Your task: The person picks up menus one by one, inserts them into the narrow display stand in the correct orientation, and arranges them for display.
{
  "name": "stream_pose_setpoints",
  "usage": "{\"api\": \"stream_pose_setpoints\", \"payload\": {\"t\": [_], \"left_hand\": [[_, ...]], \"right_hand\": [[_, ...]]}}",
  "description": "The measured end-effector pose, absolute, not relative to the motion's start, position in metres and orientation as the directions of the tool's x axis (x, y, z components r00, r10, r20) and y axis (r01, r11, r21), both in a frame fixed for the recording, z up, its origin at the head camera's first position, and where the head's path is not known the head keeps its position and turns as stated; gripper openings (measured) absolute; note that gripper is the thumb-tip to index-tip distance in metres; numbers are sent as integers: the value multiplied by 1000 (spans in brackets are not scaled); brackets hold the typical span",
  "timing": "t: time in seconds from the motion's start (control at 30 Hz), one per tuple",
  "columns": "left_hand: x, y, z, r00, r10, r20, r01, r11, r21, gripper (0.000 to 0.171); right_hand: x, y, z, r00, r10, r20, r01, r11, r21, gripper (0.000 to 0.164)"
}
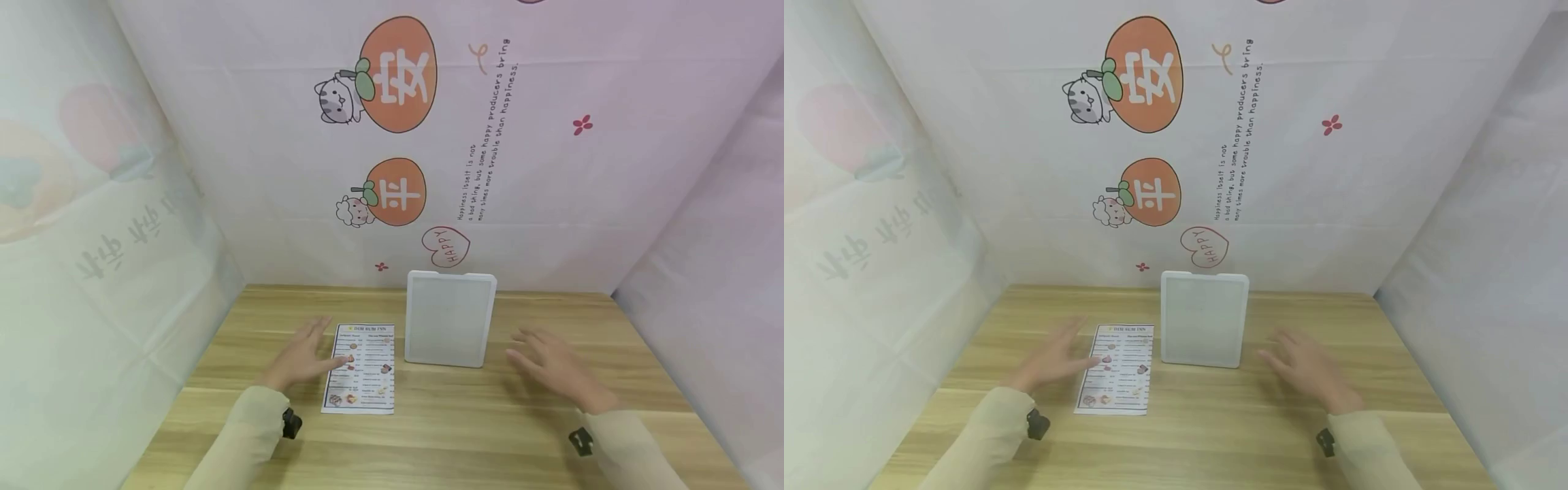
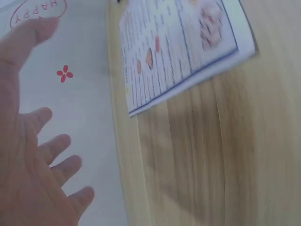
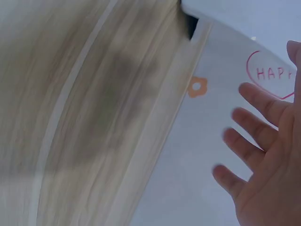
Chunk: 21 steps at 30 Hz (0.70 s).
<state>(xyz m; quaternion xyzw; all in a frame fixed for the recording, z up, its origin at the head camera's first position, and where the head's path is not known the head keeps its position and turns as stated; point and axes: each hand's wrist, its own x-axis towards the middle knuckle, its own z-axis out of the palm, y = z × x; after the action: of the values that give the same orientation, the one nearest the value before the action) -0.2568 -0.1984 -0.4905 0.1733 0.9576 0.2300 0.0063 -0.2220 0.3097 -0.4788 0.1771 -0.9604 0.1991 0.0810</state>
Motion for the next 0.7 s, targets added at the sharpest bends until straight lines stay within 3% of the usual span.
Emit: {"api": "stream_pose_setpoints", "payload": {"t": [0.2,0.37,0.7], "left_hand": [[-257,-192,-488,-957,291,-6,227,757,613,102],[-258,-192,-491,-966,257,-36,154,680,717,93],[-264,-198,-500,-973,209,-95,44,575,817,83]], "right_hand": [[-220,294,-478,-925,-320,206,-380,799,-465,41],[-220,279,-482,-929,-340,144,-363,766,-530,41],[-226,243,-494,-882,-455,122,-408,608,-681,38]]}}
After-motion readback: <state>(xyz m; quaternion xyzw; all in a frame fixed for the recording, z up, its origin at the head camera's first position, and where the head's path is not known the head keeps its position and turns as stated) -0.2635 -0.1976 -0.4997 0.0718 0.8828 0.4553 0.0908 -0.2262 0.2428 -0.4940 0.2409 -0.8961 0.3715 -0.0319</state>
